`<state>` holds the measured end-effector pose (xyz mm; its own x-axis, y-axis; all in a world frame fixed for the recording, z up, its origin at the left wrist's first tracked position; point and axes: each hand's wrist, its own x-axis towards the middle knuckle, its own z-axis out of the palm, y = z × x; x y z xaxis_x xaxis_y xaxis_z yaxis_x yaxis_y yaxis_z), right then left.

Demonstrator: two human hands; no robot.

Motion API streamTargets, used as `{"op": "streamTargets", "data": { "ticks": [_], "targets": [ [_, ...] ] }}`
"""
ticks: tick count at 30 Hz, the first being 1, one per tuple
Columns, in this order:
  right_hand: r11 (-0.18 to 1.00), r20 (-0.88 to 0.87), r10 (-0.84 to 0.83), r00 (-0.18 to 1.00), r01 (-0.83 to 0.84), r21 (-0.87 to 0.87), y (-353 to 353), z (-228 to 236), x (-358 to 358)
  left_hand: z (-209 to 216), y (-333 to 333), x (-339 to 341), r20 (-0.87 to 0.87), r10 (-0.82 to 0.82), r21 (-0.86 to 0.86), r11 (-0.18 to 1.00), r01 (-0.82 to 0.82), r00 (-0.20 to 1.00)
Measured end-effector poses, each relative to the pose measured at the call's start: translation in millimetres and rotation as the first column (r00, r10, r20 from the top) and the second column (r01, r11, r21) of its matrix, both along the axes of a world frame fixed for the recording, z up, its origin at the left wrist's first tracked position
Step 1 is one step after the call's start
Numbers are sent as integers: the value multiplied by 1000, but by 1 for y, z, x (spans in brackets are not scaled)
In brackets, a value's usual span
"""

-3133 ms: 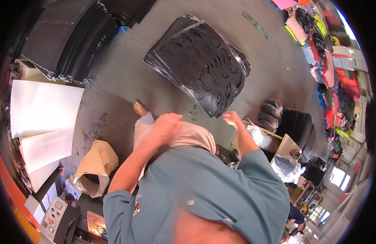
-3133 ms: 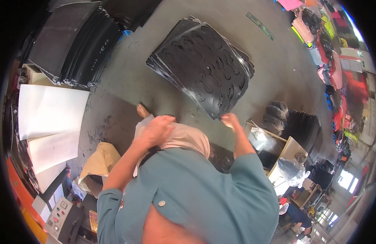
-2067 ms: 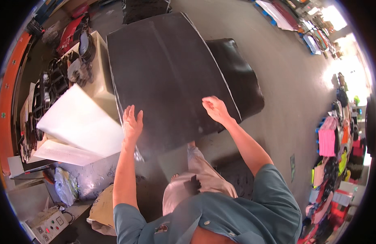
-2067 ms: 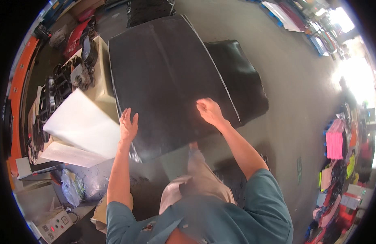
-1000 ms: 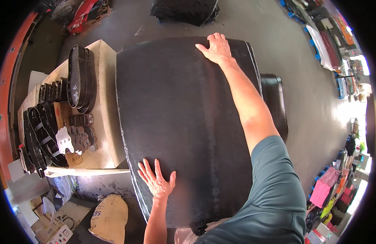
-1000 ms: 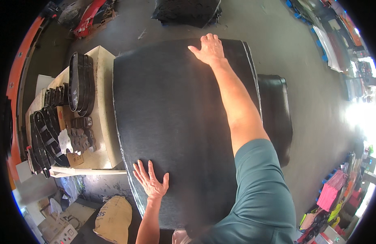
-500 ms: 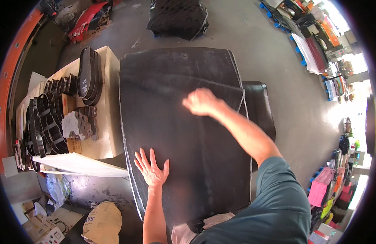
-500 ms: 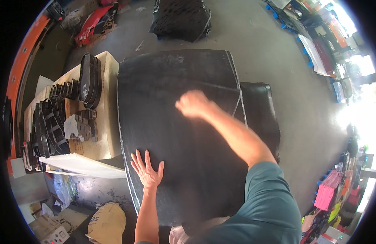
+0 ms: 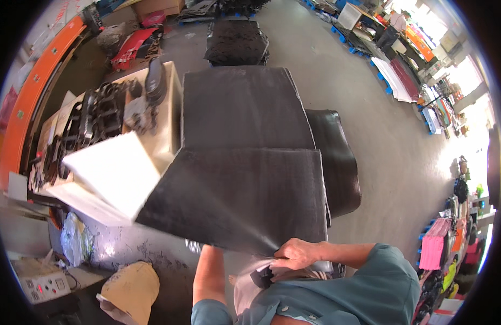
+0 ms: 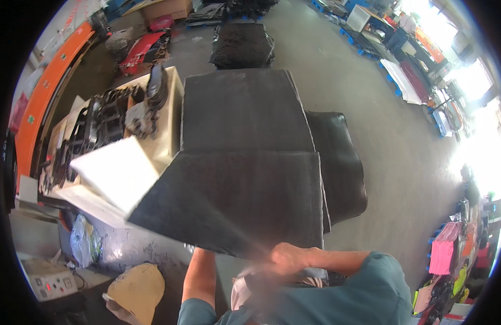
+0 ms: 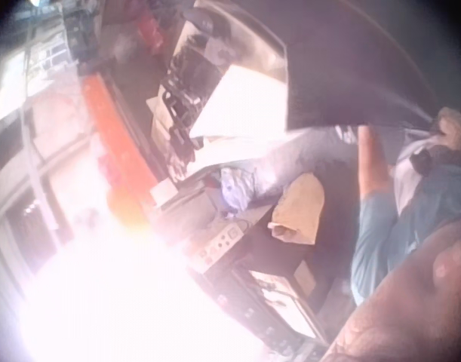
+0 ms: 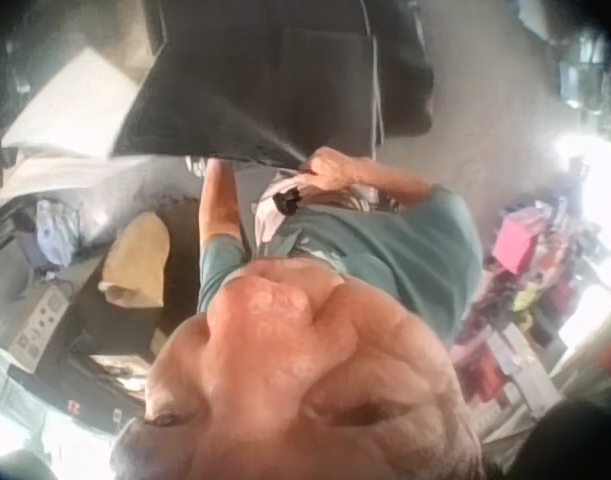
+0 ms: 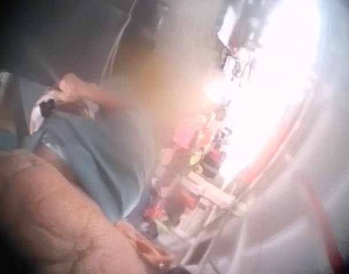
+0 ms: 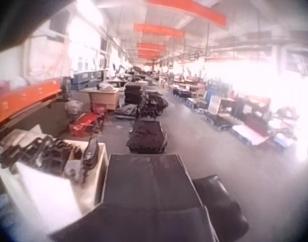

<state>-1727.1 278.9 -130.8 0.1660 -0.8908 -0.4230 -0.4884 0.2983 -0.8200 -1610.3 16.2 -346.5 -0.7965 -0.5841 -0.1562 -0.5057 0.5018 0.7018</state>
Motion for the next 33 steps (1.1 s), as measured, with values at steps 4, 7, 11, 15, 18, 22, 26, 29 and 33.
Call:
{"op": "streamTargets", "data": {
  "ticks": [4,7,11,15,18,22,26,29,33],
  "targets": [
    [977,183,-63,981,99,-191,-1,61,89,54,67,76,-88,18,221,975,2,996],
    [990,323,-37,946,78,-116,-14,91,151,92,116,141,-159,38,370,929,24,987],
    [957,491,-123,862,234,-171,-27,117,245,145,164,229,-227,17,498,862,101,974],
    [930,458,-252,852,344,-129,-65,143,297,202,195,309,-246,-8,591,791,157,969],
    [754,682,-227,696,569,-329,-102,160,336,253,211,364,-210,-60,657,730,186,976],
    [747,814,-186,550,617,-246,-135,183,365,304,226,422,-67,-155,808,571,145,986],
    [526,808,-158,568,741,-418,-153,202,408,294,243,440,-141,221,729,683,-50,965],
    [401,948,-265,174,915,-56,-170,224,431,270,245,450,-404,633,551,744,-377,660],
    [530,943,-212,255,841,-108,-181,251,468,267,215,496,-488,812,629,582,-515,321]
  ]
}}
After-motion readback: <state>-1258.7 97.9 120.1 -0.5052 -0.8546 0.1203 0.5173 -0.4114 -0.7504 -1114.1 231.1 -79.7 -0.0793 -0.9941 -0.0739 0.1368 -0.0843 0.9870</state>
